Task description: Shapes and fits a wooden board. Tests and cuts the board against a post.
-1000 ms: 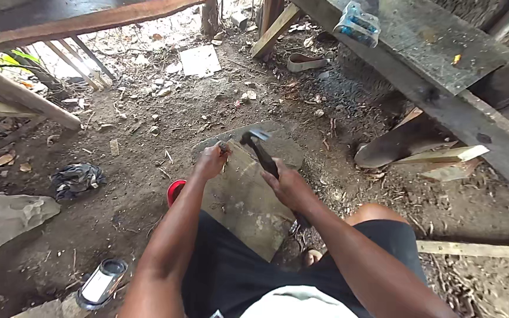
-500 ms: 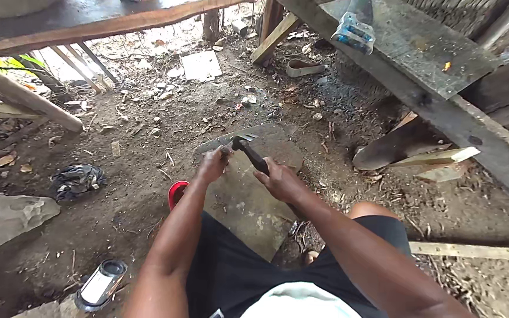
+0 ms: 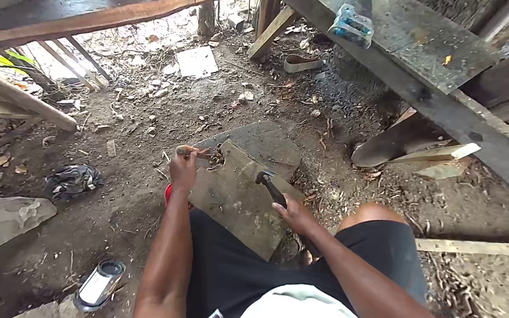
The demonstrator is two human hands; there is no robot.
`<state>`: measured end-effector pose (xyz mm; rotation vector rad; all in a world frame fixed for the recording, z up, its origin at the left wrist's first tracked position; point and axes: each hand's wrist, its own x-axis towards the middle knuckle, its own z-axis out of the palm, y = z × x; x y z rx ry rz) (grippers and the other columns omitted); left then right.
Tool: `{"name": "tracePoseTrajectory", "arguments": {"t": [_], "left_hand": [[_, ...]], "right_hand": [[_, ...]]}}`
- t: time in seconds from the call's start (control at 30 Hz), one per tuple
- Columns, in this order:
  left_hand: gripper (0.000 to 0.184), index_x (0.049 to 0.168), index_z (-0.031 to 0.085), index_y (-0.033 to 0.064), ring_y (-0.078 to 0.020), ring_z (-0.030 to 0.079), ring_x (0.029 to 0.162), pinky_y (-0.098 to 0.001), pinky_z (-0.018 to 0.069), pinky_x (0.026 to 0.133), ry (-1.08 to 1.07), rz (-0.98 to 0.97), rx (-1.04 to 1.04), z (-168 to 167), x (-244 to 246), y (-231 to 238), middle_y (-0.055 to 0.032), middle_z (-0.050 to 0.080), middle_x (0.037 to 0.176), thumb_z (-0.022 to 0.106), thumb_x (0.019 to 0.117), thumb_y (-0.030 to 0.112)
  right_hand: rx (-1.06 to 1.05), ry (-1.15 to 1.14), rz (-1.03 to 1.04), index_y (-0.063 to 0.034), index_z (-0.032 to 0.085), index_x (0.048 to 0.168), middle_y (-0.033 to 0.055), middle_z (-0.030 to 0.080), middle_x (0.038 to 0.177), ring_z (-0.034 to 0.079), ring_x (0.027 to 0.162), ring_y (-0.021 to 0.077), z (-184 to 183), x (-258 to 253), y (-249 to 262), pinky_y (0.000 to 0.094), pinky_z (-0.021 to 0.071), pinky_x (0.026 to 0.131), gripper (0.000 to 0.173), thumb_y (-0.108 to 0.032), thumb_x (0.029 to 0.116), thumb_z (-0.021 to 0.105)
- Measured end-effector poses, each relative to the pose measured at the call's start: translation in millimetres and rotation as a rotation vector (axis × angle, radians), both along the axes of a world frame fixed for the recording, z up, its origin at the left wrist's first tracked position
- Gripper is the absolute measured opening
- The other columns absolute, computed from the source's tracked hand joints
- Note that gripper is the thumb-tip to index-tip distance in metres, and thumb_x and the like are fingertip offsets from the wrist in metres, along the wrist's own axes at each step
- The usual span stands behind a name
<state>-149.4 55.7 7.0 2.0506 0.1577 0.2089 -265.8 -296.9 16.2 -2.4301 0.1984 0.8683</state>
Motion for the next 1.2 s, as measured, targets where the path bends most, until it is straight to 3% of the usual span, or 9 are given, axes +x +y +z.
{"name": "tracePoseTrajectory", "arguments": {"t": [0.07,0.23,0.33,0.47,0.73,0.83,1.0,1.13,1.2], "left_hand": [[0.022,0.125,0.062,0.0080,-0.0208,0.073,0.097,-0.0465,0.0604,0.091,0.002,-0.089,-0.045,13,-2,5,-0.0086,0.073,0.115,0.058,0.1061,0.018],[0.015,0.118,0.066,0.0101,-0.0192,0.071,0.094,-0.0456,0.0595,0.087,0.086,-0.372,0.097,18,11,-19,-0.0067,0.073,0.111,0.060,0.1043,0.012],[0.013,0.115,0.066,0.0104,-0.0209,0.070,0.089,-0.0476,0.0582,0.083,0.172,-0.459,0.154,20,28,-25,-0.0082,0.072,0.102,0.059,0.1042,0.013],[0.012,0.115,0.066,0.0094,-0.0185,0.071,0.093,-0.0445,0.0592,0.087,0.173,-0.518,0.182,25,35,-26,-0.0069,0.073,0.104,0.061,0.1037,0.013],[0.016,0.117,0.065,0.0075,-0.0208,0.071,0.095,-0.0468,0.0573,0.091,0.183,-0.618,0.261,27,44,-30,-0.0095,0.072,0.102,0.059,0.1043,0.014],[0.019,0.120,0.065,0.0092,-0.0210,0.071,0.097,-0.0485,0.0573,0.093,0.212,-0.662,0.311,31,48,-34,-0.0083,0.073,0.104,0.060,0.1049,0.019],[0.016,0.116,0.066,0.0065,-0.0233,0.071,0.096,-0.0502,0.0576,0.091,0.181,-0.736,0.334,30,49,-40,-0.0099,0.072,0.103,0.061,0.1034,0.014],[0.018,0.119,0.068,0.0099,-0.0223,0.072,0.100,-0.0515,0.0558,0.095,0.211,-0.760,0.349,28,50,-39,-0.0079,0.074,0.106,0.061,0.1035,0.016],[0.020,0.120,0.069,0.0110,-0.0212,0.071,0.101,-0.0505,0.0557,0.097,0.214,-0.746,0.345,27,47,-38,-0.0072,0.074,0.107,0.060,0.1047,0.021]], "right_hand": [[0.009,0.022,0.002,-0.0154,0.048,0.145,0.0149,0.070,0.104,0.071,0.093,0.0323,-10,-3,4,0.0557,0.0568,0.085,0.058,-0.057,0.1050,0.047],[-0.020,0.041,0.064,-0.0161,0.045,0.149,0.0158,0.071,0.111,0.070,0.104,0.0338,-19,-6,17,0.0568,0.0547,0.092,0.059,-0.056,0.1052,0.047],[-0.032,0.041,0.071,-0.0160,0.044,0.149,0.0156,0.071,0.112,0.070,0.106,0.0339,-24,-8,17,0.0562,0.0547,0.093,0.060,-0.057,0.1054,0.045],[-0.008,0.032,0.071,-0.0159,0.045,0.149,0.0152,0.071,0.110,0.070,0.103,0.0325,-16,-4,17,0.0550,0.0553,0.092,0.059,-0.056,0.1054,0.046],[0.081,-0.152,0.084,-0.0169,0.045,0.149,0.0111,0.070,0.102,0.070,0.091,0.0280,52,23,32,0.0518,0.0567,0.084,0.060,-0.056,0.1047,0.048],[0.126,-0.343,0.109,-0.0173,0.048,0.147,0.0076,0.070,0.091,0.069,0.079,0.0235,100,31,46,0.0483,0.0585,0.075,0.060,-0.059,0.1040,0.047],[0.250,-0.728,0.063,-0.0193,0.050,0.145,-0.0020,0.064,0.077,0.062,0.060,0.0103,152,33,63,0.0362,0.0582,0.057,0.054,-0.054,0.1038,0.052],[0.222,-0.869,0.049,-0.0116,0.050,0.142,0.0019,0.065,0.079,0.063,0.062,0.0137,118,35,76,0.0373,0.0580,0.057,0.050,-0.045,0.1048,0.056],[0.070,-0.572,0.138,-0.0100,0.051,0.140,0.0098,0.070,0.087,0.071,0.076,0.0264,92,44,77,0.0489,0.0597,0.071,0.052,-0.049,0.1054,0.051]]}}
